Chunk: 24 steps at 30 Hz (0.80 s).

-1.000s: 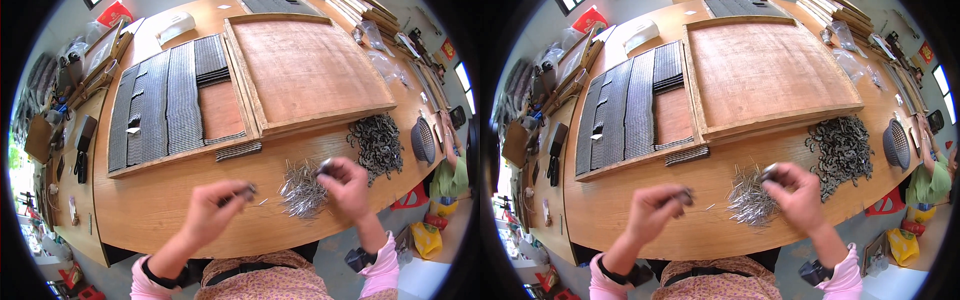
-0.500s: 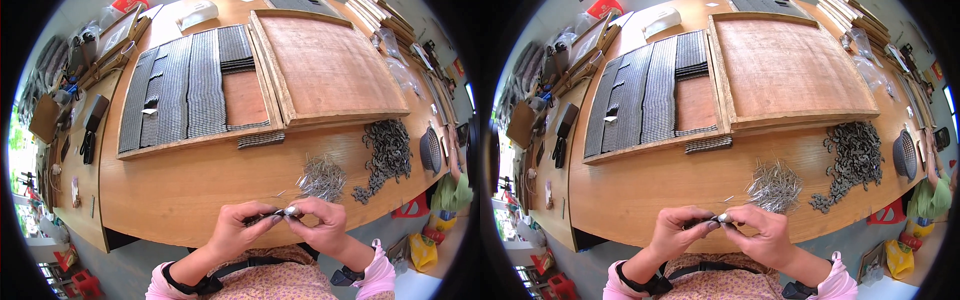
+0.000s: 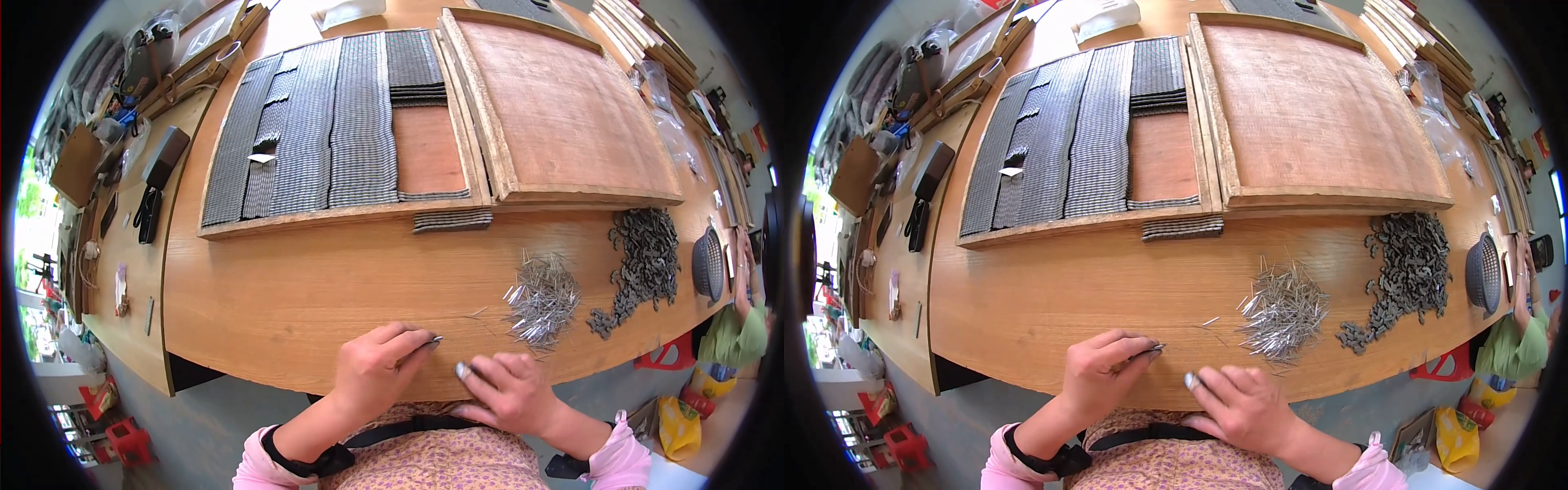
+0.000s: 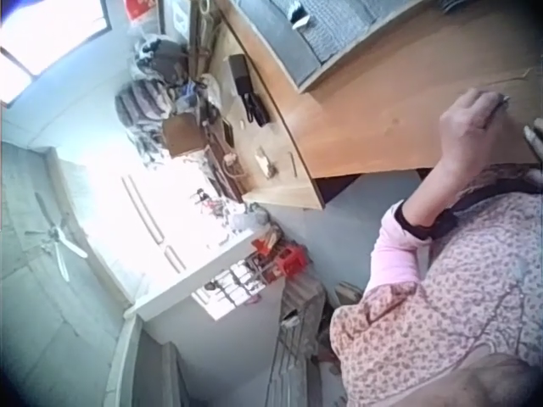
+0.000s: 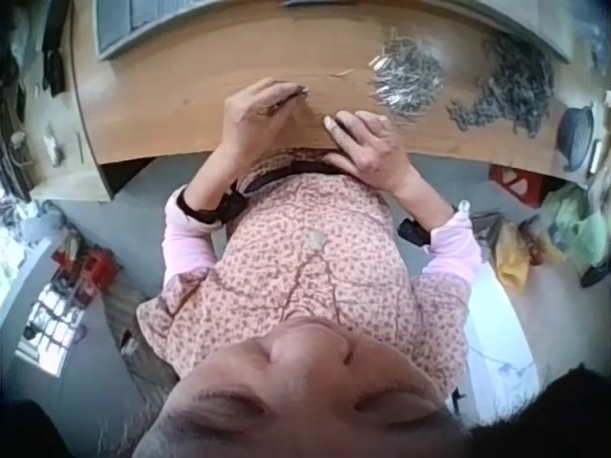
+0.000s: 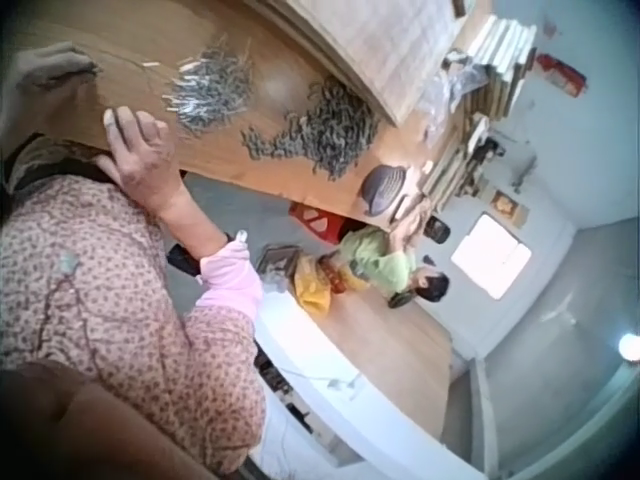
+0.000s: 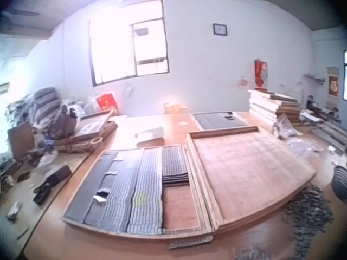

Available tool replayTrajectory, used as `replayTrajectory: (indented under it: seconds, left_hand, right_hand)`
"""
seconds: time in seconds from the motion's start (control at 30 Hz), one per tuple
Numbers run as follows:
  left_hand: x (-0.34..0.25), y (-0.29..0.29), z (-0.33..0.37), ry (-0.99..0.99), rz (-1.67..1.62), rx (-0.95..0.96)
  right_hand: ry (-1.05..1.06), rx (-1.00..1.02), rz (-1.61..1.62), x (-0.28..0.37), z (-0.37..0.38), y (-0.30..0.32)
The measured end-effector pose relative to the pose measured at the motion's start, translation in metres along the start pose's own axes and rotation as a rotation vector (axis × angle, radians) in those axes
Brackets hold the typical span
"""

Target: The person is assembling small metal pins or components and placing them into a partitioned tray.

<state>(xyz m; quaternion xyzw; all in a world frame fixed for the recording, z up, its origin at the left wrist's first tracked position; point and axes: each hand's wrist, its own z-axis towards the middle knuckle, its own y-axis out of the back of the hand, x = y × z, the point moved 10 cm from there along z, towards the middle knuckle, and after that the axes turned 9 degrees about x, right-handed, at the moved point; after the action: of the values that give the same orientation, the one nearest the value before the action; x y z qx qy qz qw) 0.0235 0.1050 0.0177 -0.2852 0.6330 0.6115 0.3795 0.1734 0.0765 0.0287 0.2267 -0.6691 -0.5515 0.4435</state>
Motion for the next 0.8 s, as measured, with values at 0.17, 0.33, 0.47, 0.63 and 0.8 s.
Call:
replayTrajectory:
  seconds: [0.17, 0.33, 0.47, 0.63, 0.8]
  left_hand:
    - [-0.007, -0.003, 0.001, -0.085, 0.096, 0.021]
    - [-0.010, -0.005, 0.001, -0.116, 0.151, 0.040]
    - [-0.005, -0.007, -0.001, -0.139, 0.164, 0.049]
    - [-0.005, -0.006, 0.001, -0.128, 0.132, 0.050]
    - [-0.001, -0.006, 0.002, -0.115, 0.122, 0.058]
  right_hand:
    - [0.230, -0.025, 0.145, 0.018, -0.021, -0.008]
    - [-0.343, -0.200, 0.955, -0.042, 0.011, 0.010]
    - [-0.224, -0.333, 0.937, -0.054, 0.041, 0.015]
    - [-0.348, -0.273, 1.127, -0.062, 0.046, -0.005]
    - [-0.419, -0.263, 1.120, -0.067, 0.045, -0.012]
